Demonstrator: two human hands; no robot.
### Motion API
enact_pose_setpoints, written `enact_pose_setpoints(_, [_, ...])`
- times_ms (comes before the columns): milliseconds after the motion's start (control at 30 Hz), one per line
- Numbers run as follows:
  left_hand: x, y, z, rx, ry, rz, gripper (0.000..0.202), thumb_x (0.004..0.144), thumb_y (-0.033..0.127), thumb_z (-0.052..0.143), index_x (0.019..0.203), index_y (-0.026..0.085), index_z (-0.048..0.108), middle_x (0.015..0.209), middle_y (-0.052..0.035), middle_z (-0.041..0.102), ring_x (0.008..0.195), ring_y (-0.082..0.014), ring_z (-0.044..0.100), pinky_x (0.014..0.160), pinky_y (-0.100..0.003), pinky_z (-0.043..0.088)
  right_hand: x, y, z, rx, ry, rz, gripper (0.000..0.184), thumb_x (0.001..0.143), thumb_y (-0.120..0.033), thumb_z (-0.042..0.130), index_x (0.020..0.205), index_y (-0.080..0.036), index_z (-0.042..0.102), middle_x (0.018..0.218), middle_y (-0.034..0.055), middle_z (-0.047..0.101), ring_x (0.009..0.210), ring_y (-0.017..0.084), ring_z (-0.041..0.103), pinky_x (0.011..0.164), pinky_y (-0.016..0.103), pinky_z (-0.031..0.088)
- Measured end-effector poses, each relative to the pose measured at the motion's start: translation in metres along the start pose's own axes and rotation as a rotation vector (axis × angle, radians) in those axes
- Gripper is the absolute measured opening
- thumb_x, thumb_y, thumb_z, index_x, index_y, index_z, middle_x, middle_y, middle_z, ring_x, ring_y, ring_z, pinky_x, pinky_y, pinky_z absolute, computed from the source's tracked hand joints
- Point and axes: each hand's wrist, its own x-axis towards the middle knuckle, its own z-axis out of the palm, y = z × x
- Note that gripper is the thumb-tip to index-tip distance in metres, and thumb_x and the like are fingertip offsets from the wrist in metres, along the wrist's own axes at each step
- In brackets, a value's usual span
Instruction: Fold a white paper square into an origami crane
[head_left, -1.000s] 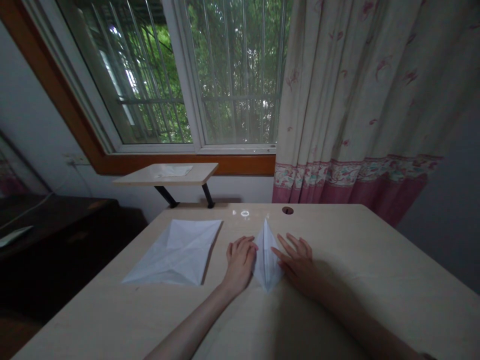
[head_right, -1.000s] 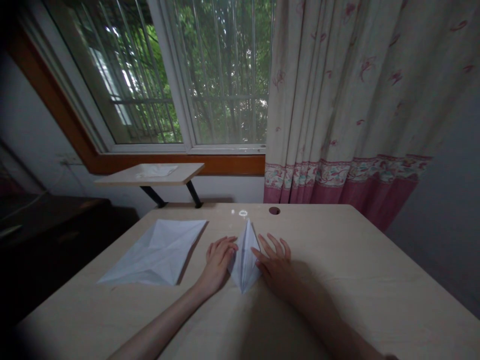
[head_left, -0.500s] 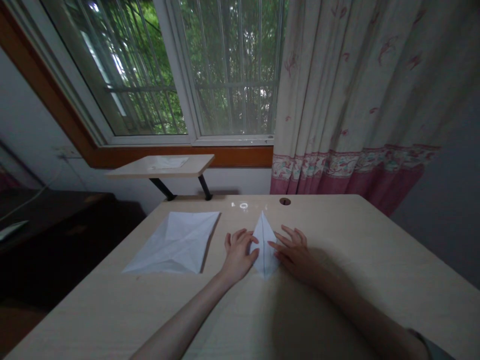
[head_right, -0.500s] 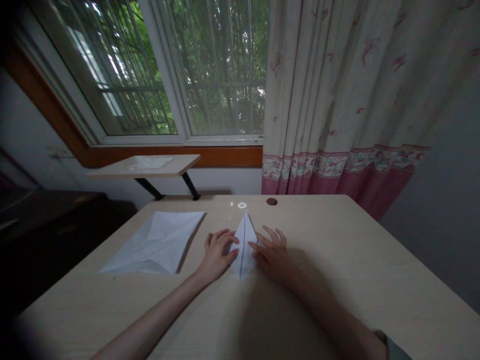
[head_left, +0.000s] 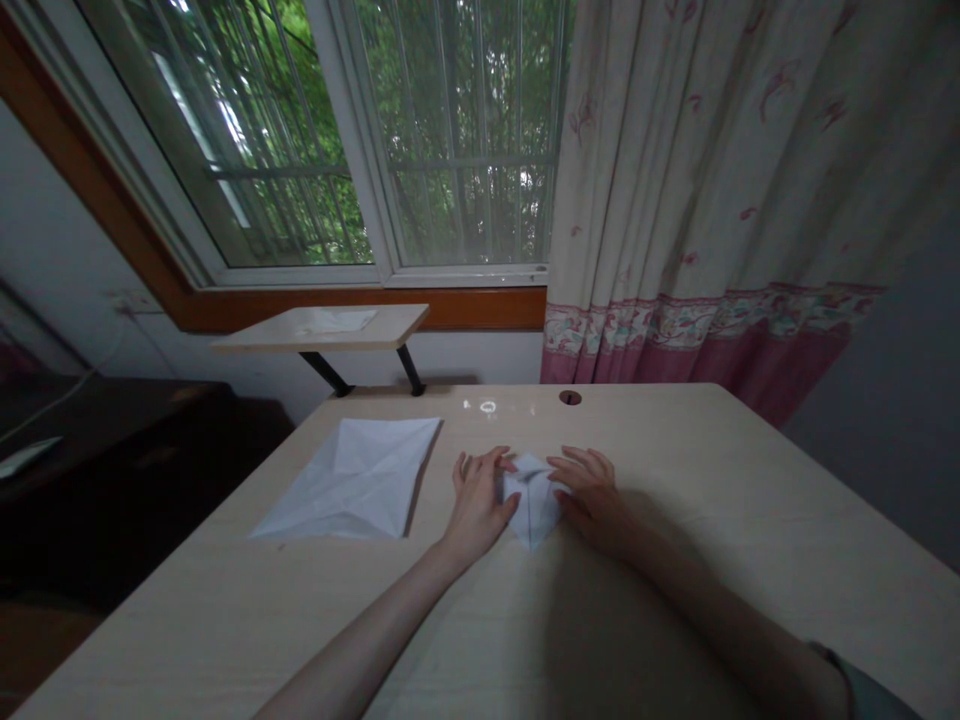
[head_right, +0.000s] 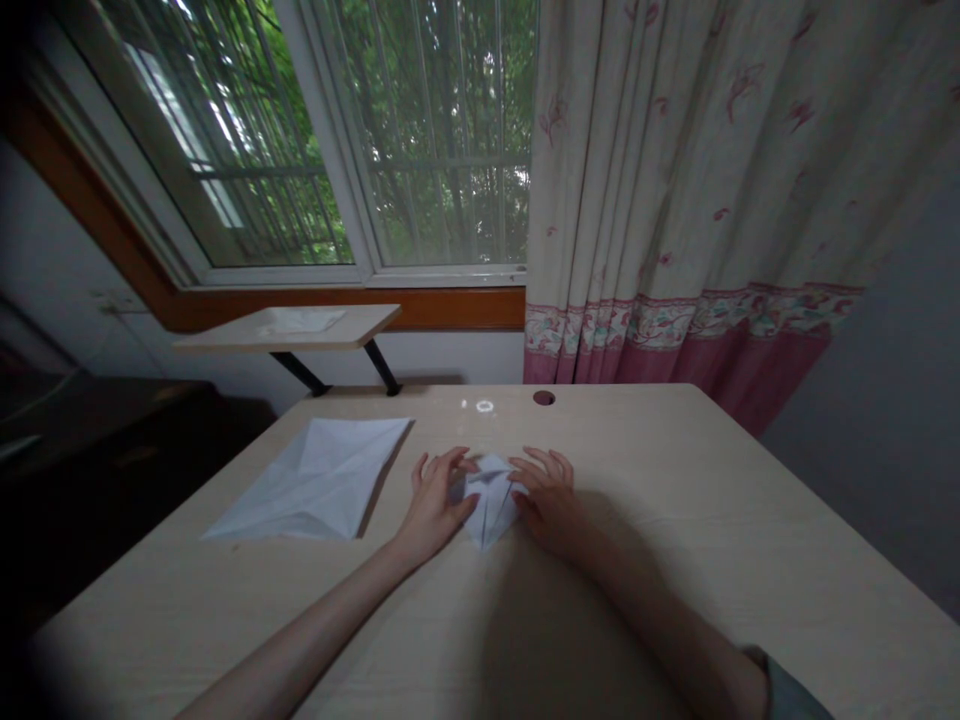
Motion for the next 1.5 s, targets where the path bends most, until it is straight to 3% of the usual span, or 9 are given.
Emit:
enact_pose_setpoints(167, [0.002, 0.003, -0.002, -0.109, -0.027, -0.066, 0.047, 0.073, 0.006, 0.045, 0.117, 0.022, 0.048, 0.111, -0.0028, 0.068, 0.119, -0.0231, 0.055, 0.115, -0.052, 0.013, 0.003, -0.003, -0.005, 0.084, 0.046, 0.057, 0.029, 0.1, -0.028, 0.037, 0.118, -0.02, 0.058, 0.117, 0.0128, 0.067, 0.122, 0.027, 0.054, 0.106, 0.054, 0.034])
enact_pose_setpoints(300, [0.003, 0.001, -0.001, -0.196, -0.043, -0.104, 0.041, 0.079, 0.008, 0.04, 0.117, 0.022, 0.05, 0.102, -0.0024, 0.07, 0.111, -0.0223, 0.06, 0.109, -0.049, 0.025, 0.007, -0.007, -0.012, 0.111, -0.051, 0.073, 0.031, 0.101, -0.026, 0.034, 0.116, -0.022, 0.06, 0.119, 0.0112, 0.067, 0.119, 0.025, 0.057, 0.108, 0.053, 0.032])
enact_pose_setpoints(467, [0.004, -0.003, 0.002, -0.235, -0.05, -0.082, 0.028, 0.088, 0.016, 0.044, 0.112, 0.02, 0.057, 0.093, -0.0024, 0.071, 0.094, -0.0207, 0.063, 0.097, -0.04, 0.039, 0.007, -0.009, -0.014, 0.167, -0.154, 0.062, 0.034, 0.101, -0.022, 0.033, 0.123, -0.024, 0.058, 0.121, 0.008, 0.069, 0.115, 0.022, 0.061, 0.111, 0.057, 0.024])
enact_pose_setpoints(600, [0.002, -0.005, 0.004, -0.225, -0.045, -0.068, 0.027, 0.087, 0.017, 0.048, 0.111, 0.021, 0.061, 0.097, -0.0029, 0.072, 0.096, -0.0205, 0.064, 0.091, -0.035, 0.045, 0.005, -0.009, -0.012, 0.175, -0.17, -0.009, 0.034, 0.1, -0.02, 0.036, 0.121, -0.026, 0.061, 0.122, 0.0059, 0.07, 0.114, 0.021, 0.063, 0.112, 0.056, 0.024])
enact_pose_setpoints(867, [0.001, -0.002, 0.0, -0.281, -0.077, -0.106, 0.025, 0.091, 0.02, 0.049, 0.111, 0.022, 0.063, 0.104, -0.0019, 0.073, 0.09, -0.0169, 0.068, 0.081, -0.028, 0.052, 0.008, -0.014, -0.015, 0.105, -0.213, -0.015, 0.03, 0.1, -0.021, 0.041, 0.113, -0.023, 0.068, 0.119, 0.0068, 0.071, 0.114, 0.021, 0.064, 0.113, 0.057, 0.024])
enact_pose_setpoints(967, [0.001, -0.002, 0.0, -0.289, -0.101, -0.107, 0.026, 0.09, 0.021, 0.05, 0.113, 0.022, 0.063, 0.105, -0.0018, 0.073, 0.088, -0.0168, 0.069, 0.08, -0.028, 0.053, 0.008, -0.01, -0.011, 0.085, -0.175, 0.0, 0.029, 0.099, -0.021, 0.043, 0.111, -0.021, 0.069, 0.113, 0.0077, 0.073, 0.109, 0.021, 0.065, 0.111, 0.055, 0.028])
enact_pose_setpoints(1200, [0.001, -0.003, 0.001, -0.195, -0.115, -0.024, 0.026, 0.09, 0.017, 0.049, 0.111, 0.021, 0.064, 0.114, -0.0056, 0.07, 0.104, -0.02, 0.066, 0.096, -0.036, 0.051, 0.002, 0.007, 0.005, 0.102, -0.096, -0.016, 0.026, 0.097, -0.02, 0.047, 0.11, -0.02, 0.069, 0.107, 0.0088, 0.073, 0.098, 0.022, 0.065, 0.093, 0.046, 0.049])
enact_pose_setpoints(1500, [0.001, -0.006, 0.003, -0.133, -0.145, 0.041, 0.028, 0.088, 0.016, 0.058, 0.114, 0.021, 0.063, 0.113, -0.0059, 0.069, 0.098, -0.0205, 0.065, 0.093, -0.036, 0.051, -0.002, 0.007, 0.007, 0.031, -0.116, -0.06, 0.026, 0.093, -0.014, 0.053, 0.113, -0.02, 0.068, 0.106, 0.0088, 0.073, 0.097, 0.024, 0.064, 0.091, 0.044, 0.051])
